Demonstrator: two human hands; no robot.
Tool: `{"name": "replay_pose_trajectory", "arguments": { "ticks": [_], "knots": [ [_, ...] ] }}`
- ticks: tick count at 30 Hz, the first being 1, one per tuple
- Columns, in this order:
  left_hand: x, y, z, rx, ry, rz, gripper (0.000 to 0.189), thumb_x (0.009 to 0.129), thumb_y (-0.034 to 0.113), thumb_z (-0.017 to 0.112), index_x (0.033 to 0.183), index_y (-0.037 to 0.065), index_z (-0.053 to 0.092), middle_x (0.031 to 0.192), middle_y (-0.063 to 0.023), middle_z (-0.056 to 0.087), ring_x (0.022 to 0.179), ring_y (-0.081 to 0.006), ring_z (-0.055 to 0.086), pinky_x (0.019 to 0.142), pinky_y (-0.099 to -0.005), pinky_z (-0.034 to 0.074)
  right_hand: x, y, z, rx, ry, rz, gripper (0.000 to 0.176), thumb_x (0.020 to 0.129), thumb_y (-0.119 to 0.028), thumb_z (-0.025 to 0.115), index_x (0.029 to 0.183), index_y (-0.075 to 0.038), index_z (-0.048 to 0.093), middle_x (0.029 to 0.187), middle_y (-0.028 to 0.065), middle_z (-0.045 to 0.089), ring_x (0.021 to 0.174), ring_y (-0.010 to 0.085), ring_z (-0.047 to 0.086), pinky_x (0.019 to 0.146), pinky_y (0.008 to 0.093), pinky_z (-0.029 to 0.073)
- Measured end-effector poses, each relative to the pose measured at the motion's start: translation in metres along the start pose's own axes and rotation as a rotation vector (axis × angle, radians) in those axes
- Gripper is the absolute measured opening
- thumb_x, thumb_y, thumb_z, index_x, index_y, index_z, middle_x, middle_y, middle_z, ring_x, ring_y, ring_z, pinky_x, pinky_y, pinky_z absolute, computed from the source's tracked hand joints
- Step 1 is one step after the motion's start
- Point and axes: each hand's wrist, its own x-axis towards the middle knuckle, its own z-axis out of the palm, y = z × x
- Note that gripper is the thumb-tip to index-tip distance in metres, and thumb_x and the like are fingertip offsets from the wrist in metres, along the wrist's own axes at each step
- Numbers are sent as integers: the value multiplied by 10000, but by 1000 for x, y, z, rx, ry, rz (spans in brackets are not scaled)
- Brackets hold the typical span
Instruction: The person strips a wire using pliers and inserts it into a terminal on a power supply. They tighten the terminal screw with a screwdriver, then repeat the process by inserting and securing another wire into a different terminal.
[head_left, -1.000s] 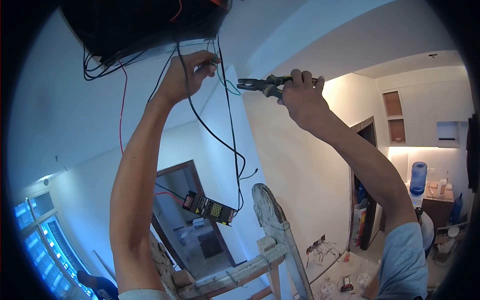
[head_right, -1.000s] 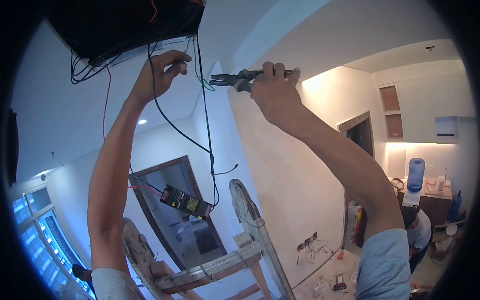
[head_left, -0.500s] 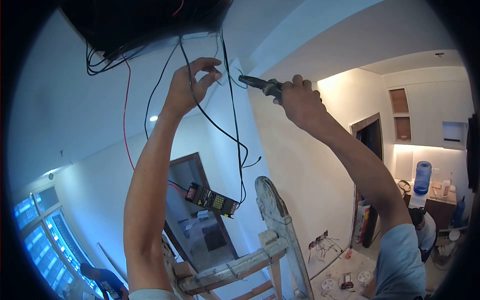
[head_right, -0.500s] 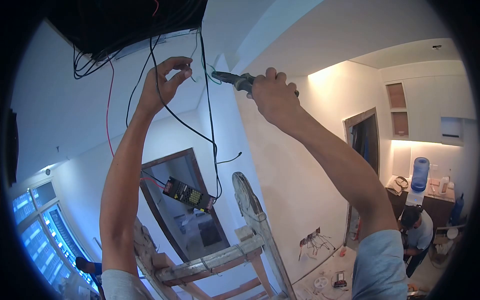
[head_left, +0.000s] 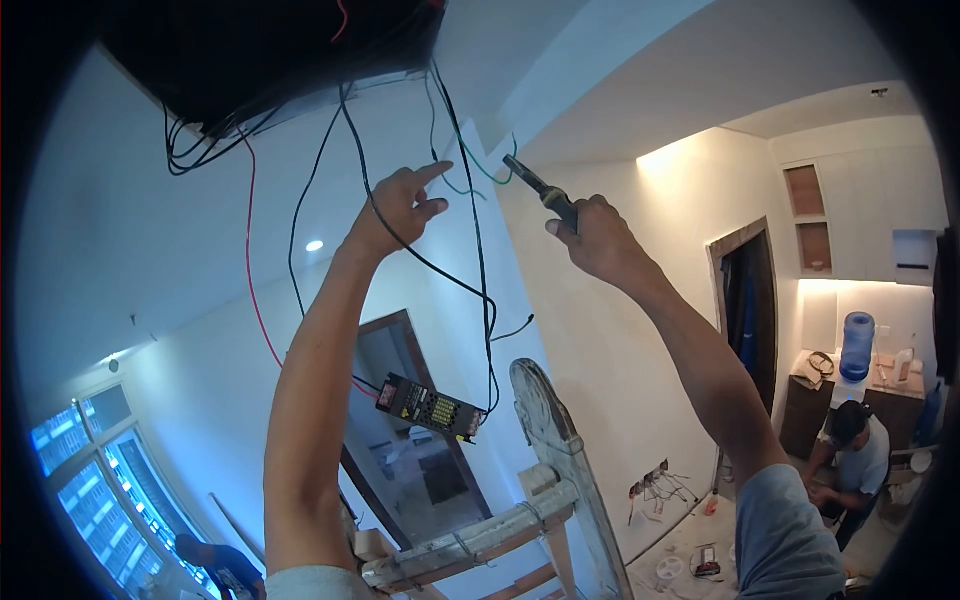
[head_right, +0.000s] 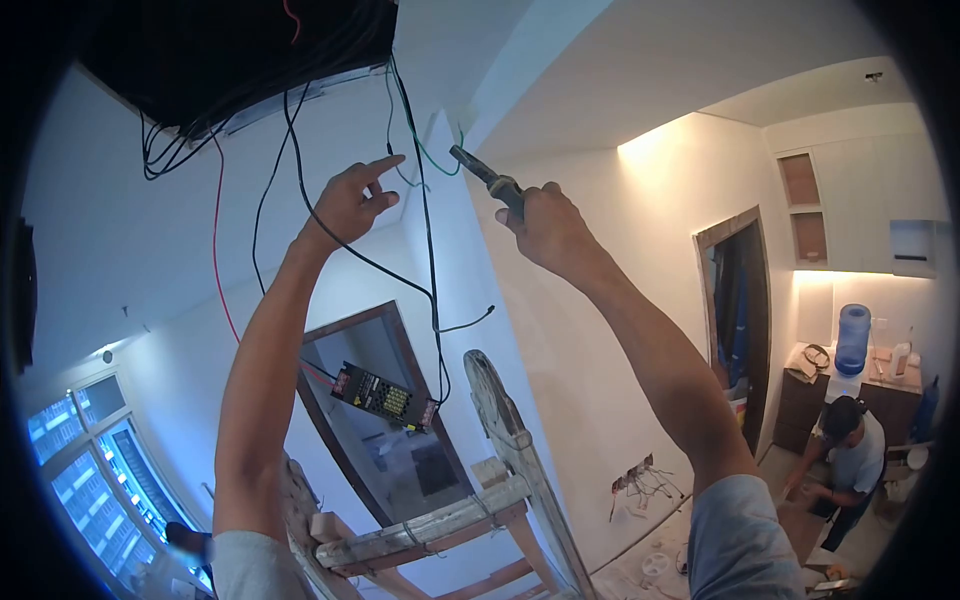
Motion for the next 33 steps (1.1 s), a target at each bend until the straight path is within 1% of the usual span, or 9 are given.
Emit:
{"name": "replay_pose_trajectory", "arguments": {
  "ticks": [6,12,14,16,22,26,29,31,33],
  "knots": [
    [14,-11,17,54,35,171,299,864,150,742,1157,90,729,854,-123,668,751,-234,611,730,-356,507,-2,2,1,-9,28,-38,438,996,-330,574,1025,103,629,910,250,585,844,382,609,811,486,510],
    [15,-14,15,-19,93,149,185,897,177,711,969,16,765,822,-108,689,711,-182,620,676,-309,493,-2,2,-3,-17,-33,-38,458,998,-351,568,999,104,624,958,235,569,856,377,616,814,486,510],
    [16,-14,17,-143,136,80,258,905,239,698,878,-13,750,754,-95,678,666,-152,607,639,-284,473,0,6,3,-3,-22,-36,462,1002,-355,560,1003,102,626,982,234,563,864,378,621,819,488,512],
    [16,-10,17,-427,169,-154,371,905,325,674,757,-13,714,645,-73,627,589,-135,567,576,-279,439,0,6,4,9,-8,-33,465,1006,-360,552,1007,99,628,1006,232,556,873,379,625,823,490,514],
    [23,-14,20,-289,286,-183,496,933,393,595,642,-4,657,551,-43,558,508,-115,497,501,-302,382,-1,7,11,25,21,9,494,977,-401,598,966,92,637,973,228,580,883,373,630,818,469,502],
    [21,-5,23,-292,338,-249,462,930,369,610,674,-11,670,540,-49,556,506,-123,521,508,-298,399,-1,7,10,5,16,-20,492,977,-404,597,945,85,637,963,230,578,879,375,627,815,471,501],
    [14,-2,28,-442,322,-178,385,918,347,650,809,-19,695,545,-70,587,512,-142,569,517,-313,433,-1,6,12,19,0,-19,495,977,-407,595,921,84,635,955,230,573,873,370,622,804,472,496],
    [3,14,21,-281,391,-93,313,877,273,713,984,-21,687,596,-160,625,526,-246,647,535,-351,481,-1,6,14,33,-10,-5,498,976,-409,595,911,83,635,953,231,570,871,366,620,797,473,493],
    [-12,37,7,-115,375,-141,313,864,237,733,1027,-22,666,596,-158,625,529,-273,649,545,-352,490,-3,4,17,74,30,-13,504,974,-405,595,862,85,620,906,231,571,823,362,618,765,477,489]
  ]
}}
